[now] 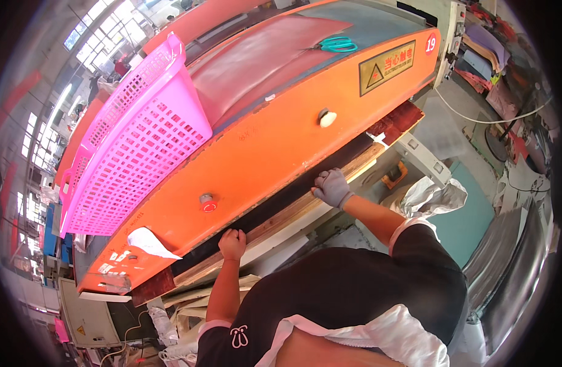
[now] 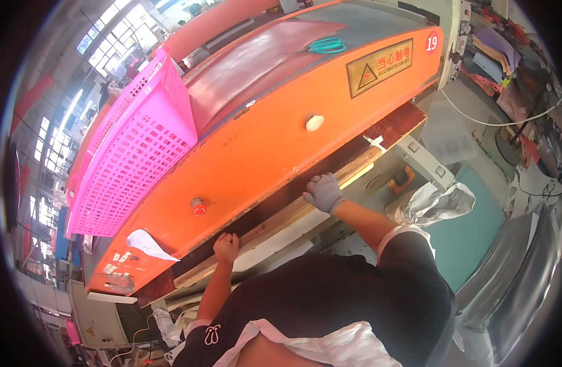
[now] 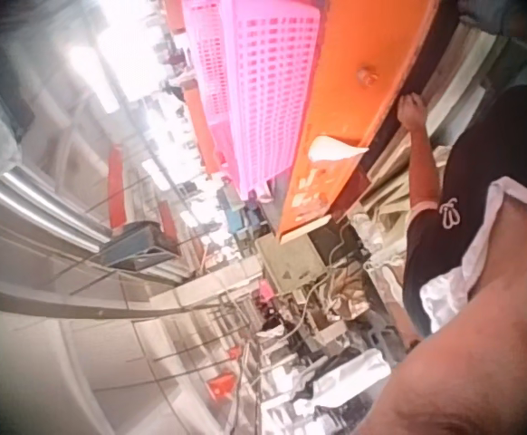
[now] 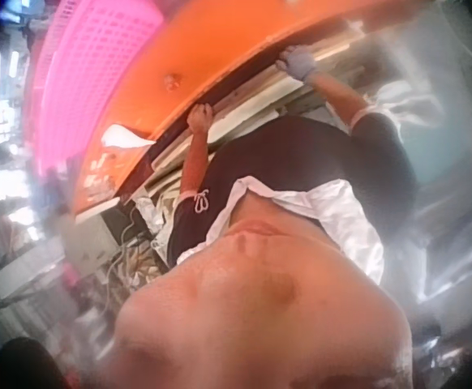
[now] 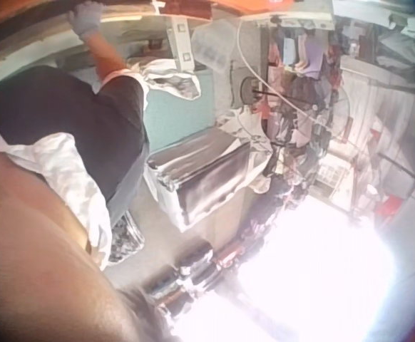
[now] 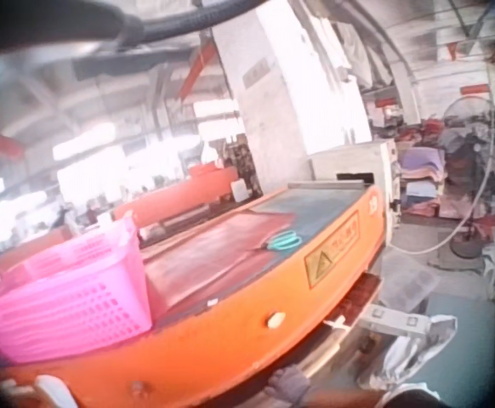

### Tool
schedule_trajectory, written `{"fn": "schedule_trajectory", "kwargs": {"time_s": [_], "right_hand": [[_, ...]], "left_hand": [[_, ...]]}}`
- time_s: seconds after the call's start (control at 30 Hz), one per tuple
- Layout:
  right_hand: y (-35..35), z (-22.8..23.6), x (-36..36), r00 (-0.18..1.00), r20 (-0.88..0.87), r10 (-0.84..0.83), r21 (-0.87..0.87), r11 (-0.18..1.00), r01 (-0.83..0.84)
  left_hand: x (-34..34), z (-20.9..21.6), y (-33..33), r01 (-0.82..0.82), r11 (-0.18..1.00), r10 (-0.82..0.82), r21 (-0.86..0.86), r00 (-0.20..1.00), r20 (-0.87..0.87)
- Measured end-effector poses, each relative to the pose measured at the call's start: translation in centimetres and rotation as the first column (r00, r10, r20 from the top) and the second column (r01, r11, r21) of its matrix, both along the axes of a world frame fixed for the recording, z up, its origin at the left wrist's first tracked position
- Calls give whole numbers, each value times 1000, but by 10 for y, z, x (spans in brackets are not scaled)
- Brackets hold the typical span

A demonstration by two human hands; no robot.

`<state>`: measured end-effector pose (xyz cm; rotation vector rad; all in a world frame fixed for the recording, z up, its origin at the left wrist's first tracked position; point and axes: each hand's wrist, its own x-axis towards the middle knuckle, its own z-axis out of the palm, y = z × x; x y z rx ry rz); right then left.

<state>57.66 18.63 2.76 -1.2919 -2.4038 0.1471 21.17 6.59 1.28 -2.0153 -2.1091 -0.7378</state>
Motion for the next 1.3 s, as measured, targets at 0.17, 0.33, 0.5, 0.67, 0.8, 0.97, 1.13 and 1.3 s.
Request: {"fn": "schedule_trajectory", "kwargs": {"time_s": [0.17,0.33,0.5,0.67,0.8,0.97,1.13,1.3], "right_hand": [[-25,-23,2,997,10,-81,94,992,79],[-25,-27,5,991,123,-57,1,998,57],[-83,-40,13,997,14,-81,60,995,80],[-134,-78,5,977,-206,-50,368,921,125],[-135,-93,-11,970,-227,-85,355,921,163],[-89,-74,-49,915,-378,-144,99,976,195],[12,8,-157,915,-321,-245,-134,968,213],[42,73,-253,950,203,-239,-425,852,305]], "left_hand": [[8,-22,-20,-133,991,132,-29,991,-23],[13,-40,-26,5,998,-7,57,999,41],[19,-45,-81,-41,999,41,-5,996,76],[18,-60,-118,33,996,-29,-78,998,53],[5,-70,-113,89,988,-81,-126,995,64],[-2,-66,-103,114,987,-107,-111,992,65],[-6,-49,-102,189,973,-180,-135,981,73],[-18,-17,-117,235,949,-189,-211,958,217]]}}
